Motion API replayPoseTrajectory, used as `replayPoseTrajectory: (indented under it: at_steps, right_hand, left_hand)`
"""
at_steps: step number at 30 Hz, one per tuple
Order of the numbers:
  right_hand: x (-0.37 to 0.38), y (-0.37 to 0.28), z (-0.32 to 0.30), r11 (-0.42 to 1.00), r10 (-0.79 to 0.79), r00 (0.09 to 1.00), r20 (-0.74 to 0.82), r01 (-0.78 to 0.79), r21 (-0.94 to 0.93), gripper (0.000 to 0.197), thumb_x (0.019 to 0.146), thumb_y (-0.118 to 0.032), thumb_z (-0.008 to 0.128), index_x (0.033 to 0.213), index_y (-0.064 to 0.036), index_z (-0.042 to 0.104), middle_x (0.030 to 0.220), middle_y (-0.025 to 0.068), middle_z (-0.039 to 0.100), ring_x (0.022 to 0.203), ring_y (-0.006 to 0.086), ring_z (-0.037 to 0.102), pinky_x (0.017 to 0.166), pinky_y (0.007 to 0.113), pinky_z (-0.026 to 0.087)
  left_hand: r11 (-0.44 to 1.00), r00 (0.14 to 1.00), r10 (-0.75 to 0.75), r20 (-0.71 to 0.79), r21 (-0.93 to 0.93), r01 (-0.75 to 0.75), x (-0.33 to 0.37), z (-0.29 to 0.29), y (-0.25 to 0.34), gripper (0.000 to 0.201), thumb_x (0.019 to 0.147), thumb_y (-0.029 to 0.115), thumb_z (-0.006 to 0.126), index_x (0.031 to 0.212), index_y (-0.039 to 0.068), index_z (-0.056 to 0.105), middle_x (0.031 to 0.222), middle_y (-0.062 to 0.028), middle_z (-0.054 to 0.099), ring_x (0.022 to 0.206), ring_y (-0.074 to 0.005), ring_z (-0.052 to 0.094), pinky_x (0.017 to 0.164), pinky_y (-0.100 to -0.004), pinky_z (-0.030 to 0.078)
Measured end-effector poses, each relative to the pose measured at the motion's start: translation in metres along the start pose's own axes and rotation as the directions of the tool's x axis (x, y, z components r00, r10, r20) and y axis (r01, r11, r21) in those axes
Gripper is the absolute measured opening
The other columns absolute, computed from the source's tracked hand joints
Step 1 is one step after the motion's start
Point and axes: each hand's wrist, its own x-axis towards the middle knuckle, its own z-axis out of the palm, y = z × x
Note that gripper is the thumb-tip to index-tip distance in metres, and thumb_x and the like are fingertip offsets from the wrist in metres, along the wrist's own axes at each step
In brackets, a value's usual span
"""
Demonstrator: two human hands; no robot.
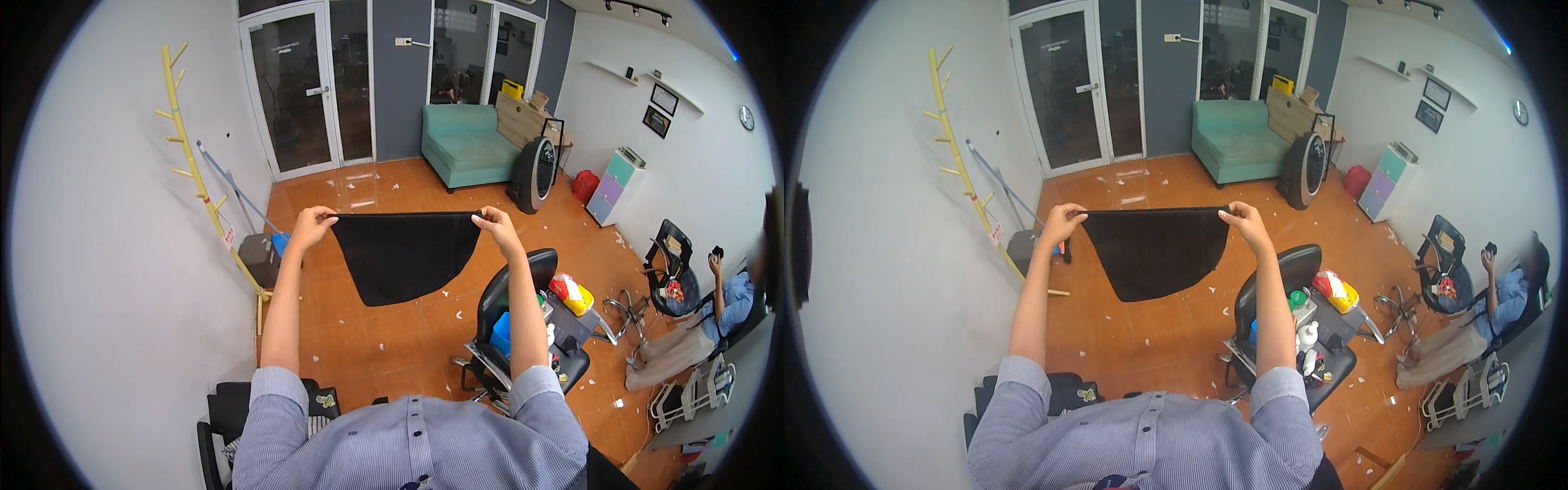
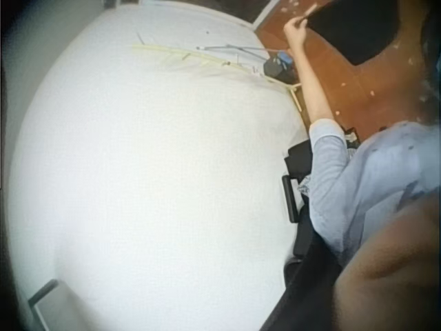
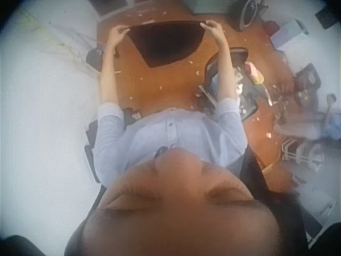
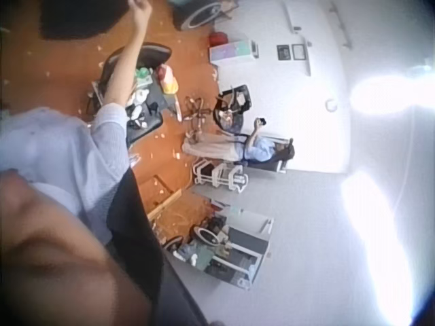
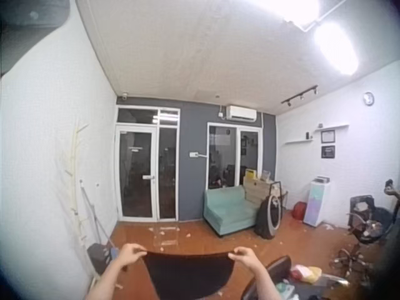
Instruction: The person folds a black cloth and a striped garment by hand and hangs them on a rack.
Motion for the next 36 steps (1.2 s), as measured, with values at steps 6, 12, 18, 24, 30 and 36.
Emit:
replayPoseTrajectory:
  at_steps: [6,12,18,24,30,36]
  right_hand:
    - [-0.010,-0.008,-0.013,0.957,-0.052,0.980,0.195,-0.007,0.290,0.016,0.082,-0.020,0.066,0.079,-0.0091,0.055,0.077,-0.0040,0.057,0.073,0.0058,0.050,0.067,0.021,0.036]
    - [-0.006,-0.010,0.001,0.792,-0.053,0.975,0.215,-0.090,0.604,0.014,0.088,-0.022,0.059,0.085,-0.0088,0.055,0.081,-0.0013,0.059,0.076,0.0085,0.056,0.070,0.024,0.043]
    - [0.000,0.025,0.024,0.664,0.298,0.941,0.158,-0.323,0.674,0.017,0.091,-0.021,0.052,0.091,-0.0059,0.059,0.086,0.0029,0.063,0.082,0.0151,0.061,0.077,0.030,0.048]
    - [0.009,0.049,0.080,0.702,0.249,0.955,-0.163,-0.062,0.710,0.021,0.092,-0.023,0.052,0.098,-0.0042,0.055,0.097,0.0075,0.059,0.092,0.0174,0.054,0.086,0.032,0.042]
    - [0.002,0.023,0.156,0.914,0.068,0.910,-0.409,0.108,0.392,0.023,0.095,-0.029,0.049,0.099,-0.0062,0.047,0.096,0.0037,0.050,0.092,0.0128,0.044,0.086,0.027,0.035]
    - [-0.006,0.015,0.185,0.936,-0.010,0.942,-0.336,0.128,0.328,0.019,0.095,-0.023,0.050,0.102,-0.0058,0.043,0.094,0.0043,0.048,0.091,0.0124,0.046,0.081,0.026,0.040]
  left_hand:
    - [0.552,0.979,-0.068,0.190,-0.810,0.196,-0.007,-0.007,0.025,0.014,0.091,0.019,0.055,0.094,0.006,0.056,0.096,-0.0031,0.063,0.088,-0.0138,0.059,0.080,-0.0286,0.045]
    - [0.328,0.975,-0.101,0.199,-0.918,0.222,-0.001,0.010,0.012,0.018,0.092,0.022,0.050,0.099,0.006,0.057,0.095,-0.0036,0.063,0.090,-0.0158,0.059,0.082,-0.0303,0.046]
    - [0.149,0.899,-0.274,0.341,-0.909,0.390,-0.010,0.042,-0.008,0.031,0.094,0.022,0.047,0.109,-0.003,0.056,0.106,-0.0124,0.063,0.097,-0.0221,0.061,0.087,-0.0350,0.047]
    - [0.132,0.885,-0.465,0.012,-0.988,0.083,-0.012,0.094,0.021,0.023,0.095,0.018,0.045,0.102,-0.002,0.055,0.104,-0.0135,0.062,0.099,-0.0235,0.060,0.091,-0.0361,0.046]
    - [0.255,0.841,-0.484,-0.243,-0.958,-0.131,-0.006,0.150,0.065,0.028,0.096,0.024,0.048,0.111,0.000,0.047,0.108,-0.0097,0.053,0.108,-0.0165,0.048,0.098,-0.0297,0.036]
    - [0.241,0.881,-0.436,-0.185,-0.967,-0.083,-0.010,0.174,0.087,0.023,0.096,0.023,0.047,0.109,0.004,0.047,0.106,-0.0080,0.055,0.103,-0.0162,0.052,0.093,-0.0313,0.039]
